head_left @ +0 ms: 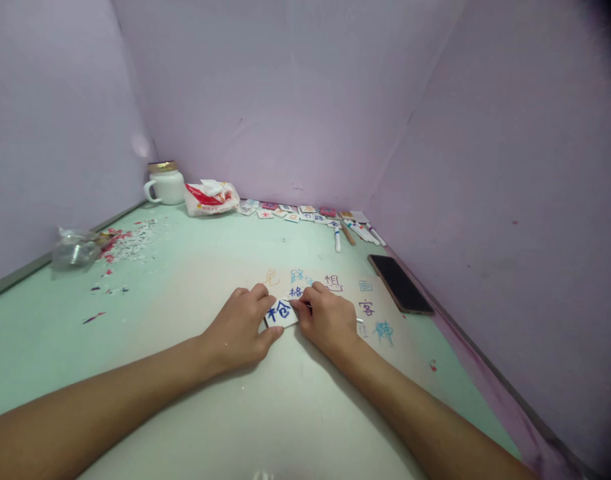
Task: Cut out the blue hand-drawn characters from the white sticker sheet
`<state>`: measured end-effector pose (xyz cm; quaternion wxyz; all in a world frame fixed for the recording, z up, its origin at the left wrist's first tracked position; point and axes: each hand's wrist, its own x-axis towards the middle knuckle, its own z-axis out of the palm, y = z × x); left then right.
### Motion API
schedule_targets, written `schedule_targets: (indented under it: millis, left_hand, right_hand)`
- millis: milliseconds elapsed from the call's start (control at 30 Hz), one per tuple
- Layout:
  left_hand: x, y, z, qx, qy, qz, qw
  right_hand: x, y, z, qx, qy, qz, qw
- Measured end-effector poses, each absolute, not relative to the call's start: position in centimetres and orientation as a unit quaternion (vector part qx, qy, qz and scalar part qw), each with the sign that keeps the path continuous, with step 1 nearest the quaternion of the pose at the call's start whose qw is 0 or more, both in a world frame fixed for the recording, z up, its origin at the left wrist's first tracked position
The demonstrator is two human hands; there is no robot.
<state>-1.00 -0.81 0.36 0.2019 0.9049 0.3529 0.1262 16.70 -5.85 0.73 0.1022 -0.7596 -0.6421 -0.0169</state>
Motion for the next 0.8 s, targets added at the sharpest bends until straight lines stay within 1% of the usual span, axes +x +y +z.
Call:
schedule_targets:
  millis: [500, 567, 733, 800]
  left_hand:
    - [-1.05, -0.88, 0.35, 0.908, 0.349, 0.134, 0.19]
    - [-1.08, -0.86, 0.25, 0.908, 0.347, 0.134, 0.191]
    - [-1.11, -0.81, 0.11, 0.907, 0.35, 0.133, 0.193]
    - [-1.09, -0.81, 0.16, 0.908, 0.349, 0.131, 0.191]
  right_hand:
    - [16.59, -5.04, 0.89, -0.785, -0.616, -0.029, 0.063]
    - [16.84, -4.87, 0.89, -0.783, -0.617, -0.032, 0.075]
    - [17.25, -5.39, 0.56, -0.754, -0.642, -0.012, 0.137]
    - [17.27, -5.72, 0.47, -0.744, -0.653, -0.003, 0.146]
